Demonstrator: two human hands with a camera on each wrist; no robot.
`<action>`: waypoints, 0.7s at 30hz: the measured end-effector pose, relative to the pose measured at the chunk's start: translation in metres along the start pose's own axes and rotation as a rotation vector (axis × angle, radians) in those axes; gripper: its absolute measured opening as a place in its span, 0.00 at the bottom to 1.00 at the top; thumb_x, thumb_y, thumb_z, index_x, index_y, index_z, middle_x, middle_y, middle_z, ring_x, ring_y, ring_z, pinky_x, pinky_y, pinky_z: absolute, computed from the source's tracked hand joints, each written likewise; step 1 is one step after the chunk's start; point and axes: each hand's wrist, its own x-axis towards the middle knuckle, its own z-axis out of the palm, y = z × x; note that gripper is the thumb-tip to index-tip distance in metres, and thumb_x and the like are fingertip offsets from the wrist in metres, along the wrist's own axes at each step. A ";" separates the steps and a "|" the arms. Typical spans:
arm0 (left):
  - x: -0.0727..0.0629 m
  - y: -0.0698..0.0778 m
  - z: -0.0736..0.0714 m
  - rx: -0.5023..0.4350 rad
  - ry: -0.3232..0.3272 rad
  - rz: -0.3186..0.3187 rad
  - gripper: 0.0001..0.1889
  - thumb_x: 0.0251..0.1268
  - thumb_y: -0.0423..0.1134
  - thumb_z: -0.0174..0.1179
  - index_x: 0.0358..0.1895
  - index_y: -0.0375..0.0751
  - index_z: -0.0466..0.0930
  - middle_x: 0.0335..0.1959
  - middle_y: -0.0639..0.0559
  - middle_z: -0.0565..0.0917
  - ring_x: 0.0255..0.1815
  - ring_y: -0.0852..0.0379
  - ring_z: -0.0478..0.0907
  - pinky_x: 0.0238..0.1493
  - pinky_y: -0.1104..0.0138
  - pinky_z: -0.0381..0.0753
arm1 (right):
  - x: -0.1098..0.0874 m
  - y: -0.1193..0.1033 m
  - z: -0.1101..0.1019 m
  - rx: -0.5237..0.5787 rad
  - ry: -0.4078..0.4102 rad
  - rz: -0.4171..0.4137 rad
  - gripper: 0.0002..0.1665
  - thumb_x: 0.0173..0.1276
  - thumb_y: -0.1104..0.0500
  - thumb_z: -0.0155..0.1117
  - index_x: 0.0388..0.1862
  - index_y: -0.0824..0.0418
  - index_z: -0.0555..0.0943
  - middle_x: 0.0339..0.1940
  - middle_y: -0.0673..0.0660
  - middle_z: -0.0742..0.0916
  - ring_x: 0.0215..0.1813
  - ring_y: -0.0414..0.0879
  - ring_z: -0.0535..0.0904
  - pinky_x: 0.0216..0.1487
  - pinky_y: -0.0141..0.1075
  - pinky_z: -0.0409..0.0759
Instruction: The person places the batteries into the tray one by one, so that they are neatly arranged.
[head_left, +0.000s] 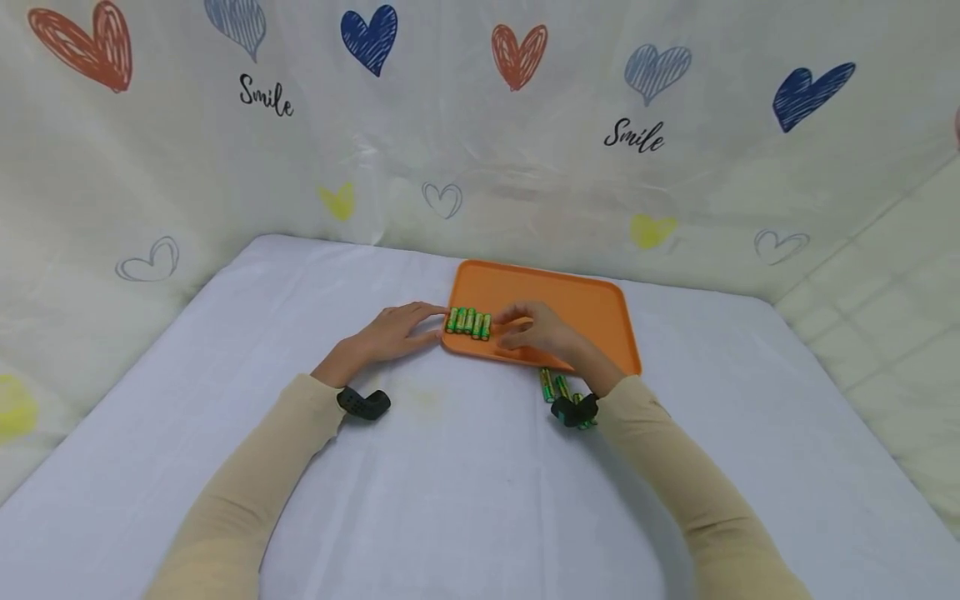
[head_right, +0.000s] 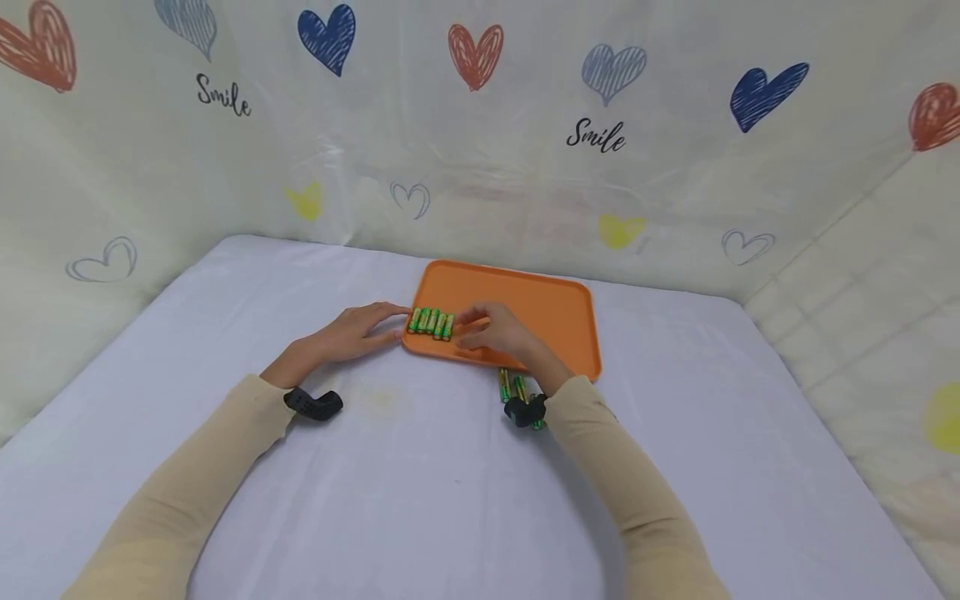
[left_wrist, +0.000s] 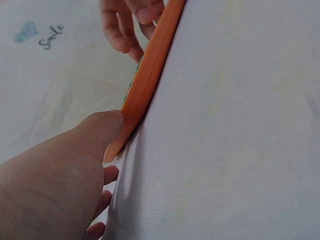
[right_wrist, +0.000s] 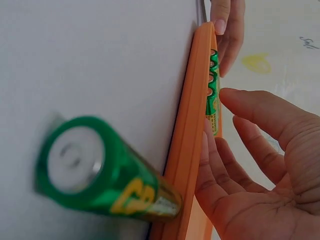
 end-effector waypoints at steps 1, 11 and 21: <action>0.000 0.000 0.000 0.001 0.000 0.000 0.28 0.76 0.53 0.49 0.74 0.51 0.61 0.72 0.47 0.67 0.74 0.48 0.59 0.69 0.45 0.56 | -0.002 0.000 -0.001 -0.001 -0.004 0.003 0.24 0.64 0.68 0.68 0.59 0.70 0.75 0.60 0.65 0.78 0.55 0.56 0.81 0.52 0.38 0.80; 0.000 0.001 0.001 -0.011 0.005 0.004 0.28 0.76 0.53 0.50 0.74 0.50 0.61 0.72 0.46 0.67 0.74 0.48 0.59 0.68 0.44 0.56 | -0.017 0.001 -0.005 -0.004 -0.058 -0.026 0.23 0.63 0.68 0.69 0.57 0.72 0.76 0.58 0.67 0.79 0.56 0.56 0.80 0.51 0.35 0.80; 0.000 0.001 0.001 -0.010 0.002 -0.006 0.28 0.75 0.54 0.49 0.74 0.50 0.62 0.72 0.47 0.67 0.74 0.47 0.59 0.68 0.44 0.56 | -0.031 0.006 -0.009 -0.063 -0.051 -0.070 0.20 0.64 0.66 0.69 0.55 0.70 0.78 0.56 0.65 0.81 0.55 0.54 0.80 0.53 0.37 0.80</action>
